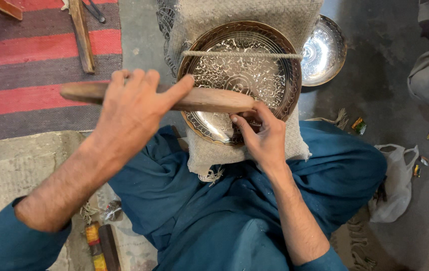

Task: The person sits cross-legged on the floor with a decorative brass plate resting on a cloth-covered stand. They hold a chisel against the plate's engraved surface with one hand and strike it with a wooden mallet in the other, repositioning the chisel repeatedly to work the pattern, and occasionally rotate the plate.

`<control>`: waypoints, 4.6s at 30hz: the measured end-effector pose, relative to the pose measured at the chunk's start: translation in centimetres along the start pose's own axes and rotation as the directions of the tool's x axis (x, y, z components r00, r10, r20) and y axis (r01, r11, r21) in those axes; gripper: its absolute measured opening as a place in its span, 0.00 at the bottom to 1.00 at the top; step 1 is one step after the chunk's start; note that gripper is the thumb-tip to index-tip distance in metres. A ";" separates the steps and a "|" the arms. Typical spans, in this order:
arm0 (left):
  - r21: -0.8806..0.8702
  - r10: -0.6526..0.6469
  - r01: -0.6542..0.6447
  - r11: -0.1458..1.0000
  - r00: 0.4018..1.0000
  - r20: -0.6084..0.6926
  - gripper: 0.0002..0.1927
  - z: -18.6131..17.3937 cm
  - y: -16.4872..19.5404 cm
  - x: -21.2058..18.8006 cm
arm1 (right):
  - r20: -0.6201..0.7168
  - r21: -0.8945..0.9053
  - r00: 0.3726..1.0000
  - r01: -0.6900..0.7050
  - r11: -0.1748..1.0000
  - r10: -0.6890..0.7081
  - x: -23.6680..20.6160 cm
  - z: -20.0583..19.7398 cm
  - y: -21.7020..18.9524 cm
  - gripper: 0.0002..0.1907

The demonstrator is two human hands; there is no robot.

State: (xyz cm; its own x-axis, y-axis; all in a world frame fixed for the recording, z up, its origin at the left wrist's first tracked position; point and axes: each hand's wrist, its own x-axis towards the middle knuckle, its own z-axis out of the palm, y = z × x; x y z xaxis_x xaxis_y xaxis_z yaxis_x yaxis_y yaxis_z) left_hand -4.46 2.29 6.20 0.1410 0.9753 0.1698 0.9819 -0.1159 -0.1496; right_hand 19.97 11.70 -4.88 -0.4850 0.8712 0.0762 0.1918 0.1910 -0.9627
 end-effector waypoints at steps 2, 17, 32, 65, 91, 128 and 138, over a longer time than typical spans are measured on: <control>-0.218 -0.048 0.035 0.975 0.997 -0.056 0.35 0.0 -0.2 0.1 | -0.002 0.001 1.000 -0.016 1.000 0.016 0.0 0.0 0.1 0.15; -0.570 -0.151 0.151 0.808 0.987 0.048 0.41 -0.7 0.0 0.3 | -0.059 -0.009 0.998 0.007 1.000 -0.008 0.0 0.1 0.7 0.15; -0.328 -0.140 0.146 0.933 0.989 0.044 0.36 -0.1 0.7 0.3 | -0.080 -0.012 0.997 0.021 1.000 -0.022 0.0 0.4 0.8 0.16; -0.164 -0.091 0.086 0.983 0.996 -0.021 0.32 -0.4 0.6 0.8 | -0.066 -0.028 0.998 -0.028 0.999 0.026 0.1 0.4 0.2 0.14; -0.544 -0.106 0.222 0.809 0.966 0.235 0.30 -0.2 0.2 1.0 | -0.098 0.090 0.980 -0.166 0.982 0.175 -0.8 0.3 -0.6 0.16; -0.318 0.017 -0.015 0.948 1.000 0.006 0.36 -1.0 0.8 3.1 | -0.220 0.016 0.971 -0.091 0.996 0.092 -1.3 1.2 -0.3 0.16; -0.042 0.100 -0.105 0.994 0.989 -0.108 0.38 0.1 0.5 2.9 | -0.211 0.056 0.972 -0.090 0.994 0.100 -1.3 1.2 -0.6 0.15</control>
State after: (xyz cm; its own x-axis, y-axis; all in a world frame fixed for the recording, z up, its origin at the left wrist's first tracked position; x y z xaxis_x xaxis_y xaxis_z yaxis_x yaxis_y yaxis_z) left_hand -3.62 5.07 6.49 0.2511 0.9330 0.2580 0.9662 -0.2255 -0.1251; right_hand 19.47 9.96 -4.70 -0.2721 0.9617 0.0331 0.1863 0.0865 -0.9787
